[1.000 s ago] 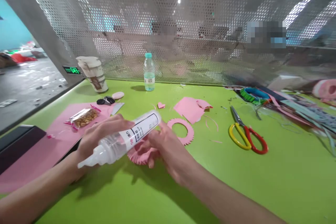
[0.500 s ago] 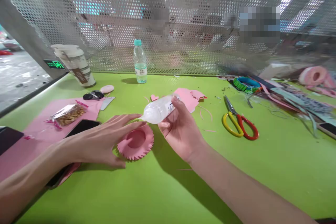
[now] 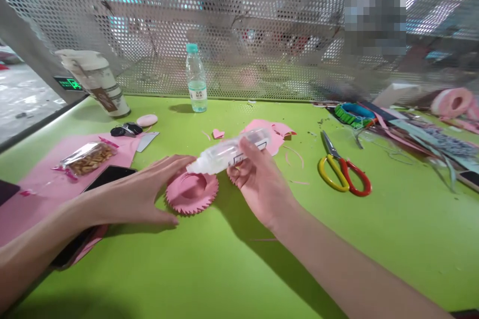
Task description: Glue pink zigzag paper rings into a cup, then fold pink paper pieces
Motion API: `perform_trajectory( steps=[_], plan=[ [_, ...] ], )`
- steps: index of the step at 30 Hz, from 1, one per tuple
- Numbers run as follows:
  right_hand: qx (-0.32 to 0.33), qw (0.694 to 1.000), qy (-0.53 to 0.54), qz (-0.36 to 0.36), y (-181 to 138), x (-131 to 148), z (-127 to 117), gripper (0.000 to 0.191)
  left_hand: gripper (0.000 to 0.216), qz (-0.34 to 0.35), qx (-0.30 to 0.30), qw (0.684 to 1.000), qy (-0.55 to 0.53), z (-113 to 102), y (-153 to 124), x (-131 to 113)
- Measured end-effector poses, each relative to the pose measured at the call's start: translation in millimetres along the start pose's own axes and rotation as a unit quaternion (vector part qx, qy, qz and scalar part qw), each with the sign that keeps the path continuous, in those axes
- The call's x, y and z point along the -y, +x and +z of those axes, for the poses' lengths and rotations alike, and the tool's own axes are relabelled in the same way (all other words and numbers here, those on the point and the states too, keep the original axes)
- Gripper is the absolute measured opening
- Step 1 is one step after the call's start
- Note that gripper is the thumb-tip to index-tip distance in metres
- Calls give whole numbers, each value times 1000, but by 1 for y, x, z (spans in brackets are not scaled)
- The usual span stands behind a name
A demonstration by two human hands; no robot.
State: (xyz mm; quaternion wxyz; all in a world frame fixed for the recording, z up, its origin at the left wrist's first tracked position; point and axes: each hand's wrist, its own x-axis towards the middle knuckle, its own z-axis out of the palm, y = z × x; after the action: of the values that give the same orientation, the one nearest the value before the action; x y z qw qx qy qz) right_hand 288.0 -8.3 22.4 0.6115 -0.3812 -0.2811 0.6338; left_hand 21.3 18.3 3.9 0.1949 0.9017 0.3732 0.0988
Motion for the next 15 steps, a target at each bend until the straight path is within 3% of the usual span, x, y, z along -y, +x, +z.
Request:
perform_trajectory(
  steps=[5,10,15],
  plan=[
    [4,987,-149,-66,-5,-10,-1,40,82,6,14,1000,-9,-8,3,7],
    [35,968,-229,-100,-9,-14,-1,39,74,-43,7,999,-31,-7,6,-10],
    [55,967,-219,-114,-9,-16,-3,41,92,-95,-27,993,61,3,4,-21]
  ],
)
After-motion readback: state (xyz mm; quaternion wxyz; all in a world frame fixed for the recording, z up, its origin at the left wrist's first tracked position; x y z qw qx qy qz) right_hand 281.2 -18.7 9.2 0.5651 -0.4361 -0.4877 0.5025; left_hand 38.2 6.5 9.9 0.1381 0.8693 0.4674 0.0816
